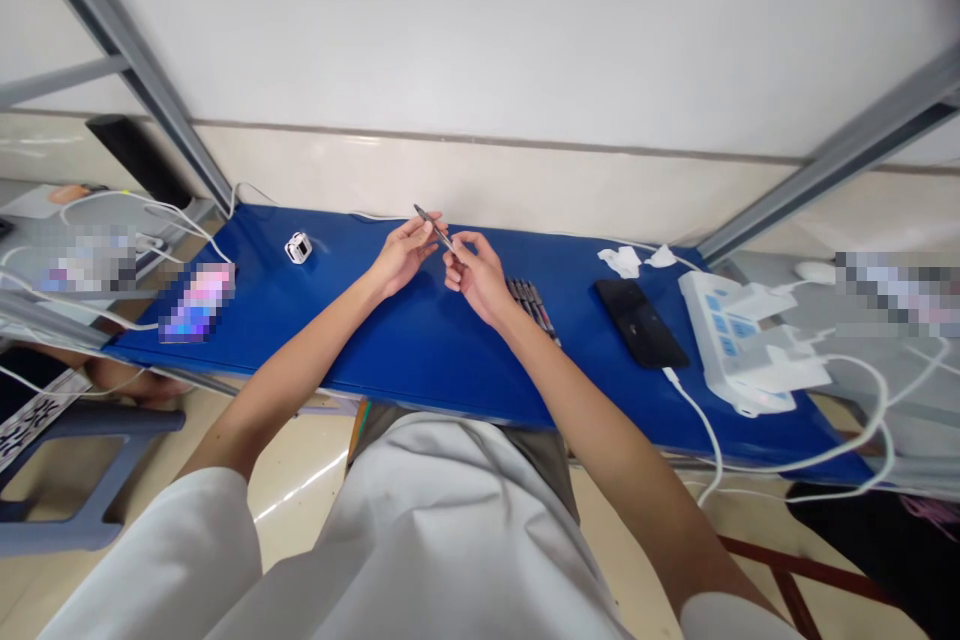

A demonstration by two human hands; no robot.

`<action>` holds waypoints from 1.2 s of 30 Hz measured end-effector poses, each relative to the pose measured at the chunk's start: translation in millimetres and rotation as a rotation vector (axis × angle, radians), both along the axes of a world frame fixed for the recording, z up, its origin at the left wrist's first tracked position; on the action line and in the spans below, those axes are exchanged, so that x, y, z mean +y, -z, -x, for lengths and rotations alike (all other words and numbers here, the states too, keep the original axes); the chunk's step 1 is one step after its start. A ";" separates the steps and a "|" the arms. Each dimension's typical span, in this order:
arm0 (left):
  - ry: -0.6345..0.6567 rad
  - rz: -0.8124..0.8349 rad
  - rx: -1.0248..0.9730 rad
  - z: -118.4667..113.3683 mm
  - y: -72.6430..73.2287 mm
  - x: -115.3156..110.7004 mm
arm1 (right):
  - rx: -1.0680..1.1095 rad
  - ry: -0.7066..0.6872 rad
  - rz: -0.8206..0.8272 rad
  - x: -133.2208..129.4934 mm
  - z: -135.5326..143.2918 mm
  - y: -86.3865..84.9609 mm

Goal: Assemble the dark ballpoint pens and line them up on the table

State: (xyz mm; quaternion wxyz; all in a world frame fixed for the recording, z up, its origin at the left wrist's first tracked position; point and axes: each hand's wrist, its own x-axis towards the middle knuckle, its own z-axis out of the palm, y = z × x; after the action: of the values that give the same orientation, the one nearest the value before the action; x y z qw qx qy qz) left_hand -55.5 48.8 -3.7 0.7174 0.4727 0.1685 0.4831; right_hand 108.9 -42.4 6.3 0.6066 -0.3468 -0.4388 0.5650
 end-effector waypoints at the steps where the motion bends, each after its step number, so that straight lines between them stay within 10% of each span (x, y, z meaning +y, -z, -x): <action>1: -0.008 0.012 -0.008 0.9 -0.8 0.4 | -0.024 0.020 -0.024 -0.4 1.4 0.6; 10: 0.011 0.005 0.009 1.8 -7.6 -3.8 | -0.137 -0.031 -0.024 -1.2 5.3 6.2; 21: 0.134 0.029 0.006 9.4 -9.7 -1.8 | -0.892 0.016 -0.564 -13.8 8.0 12.9; 36: 0.235 0.017 0.017 8.5 -14.9 -11.2 | -0.917 0.034 -0.562 -19.9 9.4 6.6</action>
State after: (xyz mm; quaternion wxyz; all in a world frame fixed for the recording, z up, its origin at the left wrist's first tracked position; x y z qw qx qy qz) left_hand -64.1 37.6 11.2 0.7718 0.4871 0.1220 0.3901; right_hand 99.6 -62.4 -0.3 0.4312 -0.3895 -0.7873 0.2063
